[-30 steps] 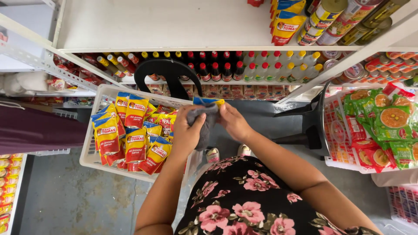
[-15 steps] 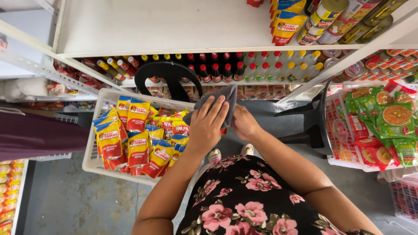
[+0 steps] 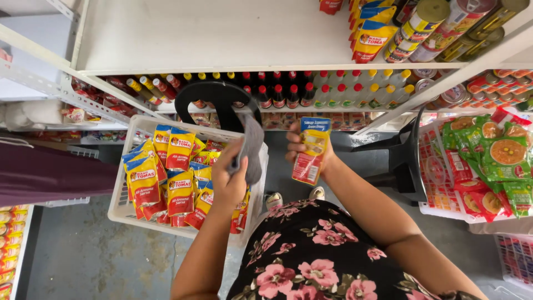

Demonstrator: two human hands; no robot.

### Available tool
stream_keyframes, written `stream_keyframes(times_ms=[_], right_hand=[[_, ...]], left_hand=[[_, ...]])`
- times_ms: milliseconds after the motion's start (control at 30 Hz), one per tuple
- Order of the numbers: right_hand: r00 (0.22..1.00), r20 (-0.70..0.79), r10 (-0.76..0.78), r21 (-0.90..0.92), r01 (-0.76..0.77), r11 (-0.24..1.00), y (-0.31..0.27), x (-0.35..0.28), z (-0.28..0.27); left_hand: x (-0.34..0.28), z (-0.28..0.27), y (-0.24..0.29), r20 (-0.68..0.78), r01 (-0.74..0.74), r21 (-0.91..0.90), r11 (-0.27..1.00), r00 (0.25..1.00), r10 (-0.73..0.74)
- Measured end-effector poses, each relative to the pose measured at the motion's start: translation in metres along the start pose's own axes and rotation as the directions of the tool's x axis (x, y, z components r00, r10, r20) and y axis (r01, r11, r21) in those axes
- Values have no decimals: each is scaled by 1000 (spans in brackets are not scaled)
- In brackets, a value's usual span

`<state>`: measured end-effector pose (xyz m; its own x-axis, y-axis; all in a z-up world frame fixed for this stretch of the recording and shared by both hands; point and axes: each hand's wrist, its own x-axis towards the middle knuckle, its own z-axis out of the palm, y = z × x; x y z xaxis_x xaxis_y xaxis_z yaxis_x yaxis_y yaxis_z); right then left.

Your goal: Wiping down grocery store shelves with a cloth and organizing product pouches.

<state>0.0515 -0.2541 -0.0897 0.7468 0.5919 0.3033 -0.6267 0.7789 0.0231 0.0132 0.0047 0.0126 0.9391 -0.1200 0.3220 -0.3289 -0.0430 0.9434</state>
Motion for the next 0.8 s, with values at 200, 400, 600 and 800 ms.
stream_keyframes(times_ms=[200,400,600,800], right_hand=[[847,-531,-16,52,51,997,31,28,-16],[980,-198,32,-154,-63,986,31,43,18],[893,-396,-212,-430,24,902,-4,26,0],[740,-264,-619,-925,-11,381,-5,37,28]], left_hand=[[30,53,34,297,-411,500,762,908,295],[7,63,19,497,-473,398,786,832,249],[-8,14,-6,679,-92,382,919,703,-212],[33,-33,8,331,-5,92,996,943,-25]])
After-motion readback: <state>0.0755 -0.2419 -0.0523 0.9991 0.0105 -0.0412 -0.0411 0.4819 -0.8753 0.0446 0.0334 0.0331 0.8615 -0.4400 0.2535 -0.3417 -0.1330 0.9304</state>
